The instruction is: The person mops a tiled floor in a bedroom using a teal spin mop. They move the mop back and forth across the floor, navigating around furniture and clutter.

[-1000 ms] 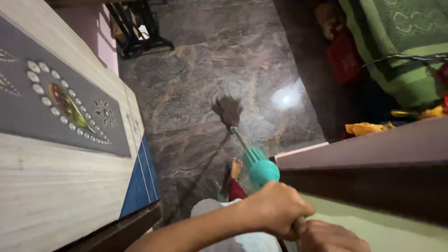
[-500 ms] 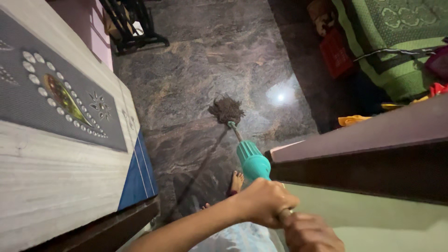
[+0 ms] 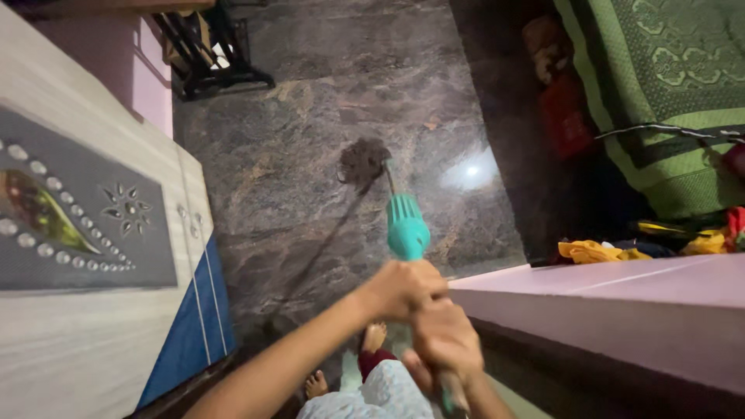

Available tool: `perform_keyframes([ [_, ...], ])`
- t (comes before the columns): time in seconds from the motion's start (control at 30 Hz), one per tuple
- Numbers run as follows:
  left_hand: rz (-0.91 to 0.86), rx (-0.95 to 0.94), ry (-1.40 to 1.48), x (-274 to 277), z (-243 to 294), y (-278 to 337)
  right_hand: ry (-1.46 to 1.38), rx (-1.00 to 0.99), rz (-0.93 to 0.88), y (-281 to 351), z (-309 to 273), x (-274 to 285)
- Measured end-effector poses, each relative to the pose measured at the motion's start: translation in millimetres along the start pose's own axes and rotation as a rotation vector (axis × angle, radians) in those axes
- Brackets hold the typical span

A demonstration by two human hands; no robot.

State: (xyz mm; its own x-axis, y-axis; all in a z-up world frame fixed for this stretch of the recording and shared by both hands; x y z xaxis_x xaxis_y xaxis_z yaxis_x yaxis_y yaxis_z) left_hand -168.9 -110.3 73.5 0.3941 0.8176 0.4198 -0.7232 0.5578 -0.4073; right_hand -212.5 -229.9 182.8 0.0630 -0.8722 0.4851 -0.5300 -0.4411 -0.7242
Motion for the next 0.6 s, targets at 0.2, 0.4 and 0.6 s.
perform_keyframes([
  [0.2, 0.194, 0.175, 0.154, 2.5, -66.9, -29.4, 0.062, -0.228, -0.278, 12.2, 91.1, -12.4],
  [0.4, 0.138, 0.202, 0.12, -18.4, -67.3, -17.9, 0.08, -0.248, -0.279, 33.2, 73.8, -8.2],
  [0.6, 0.086, 0.141, 0.205, -23.5, 12.9, 8.4, 0.121, -0.289, -0.133, 29.9, -16.6, 12.1],
])
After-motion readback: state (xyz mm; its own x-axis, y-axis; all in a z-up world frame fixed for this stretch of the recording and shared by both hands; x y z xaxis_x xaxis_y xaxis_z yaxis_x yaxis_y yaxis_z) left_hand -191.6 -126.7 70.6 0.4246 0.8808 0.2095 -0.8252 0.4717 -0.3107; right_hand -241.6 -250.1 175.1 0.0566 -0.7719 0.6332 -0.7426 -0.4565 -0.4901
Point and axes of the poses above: each hand's wrist, its own y-axis away from the middle knuckle, its own x-axis out of the back of the hand, z = x × y, the point moved 1 cm from there along -y, towards the middle knuckle, and after that the axes turned 15 degrees about y, right-handed, at the moved point
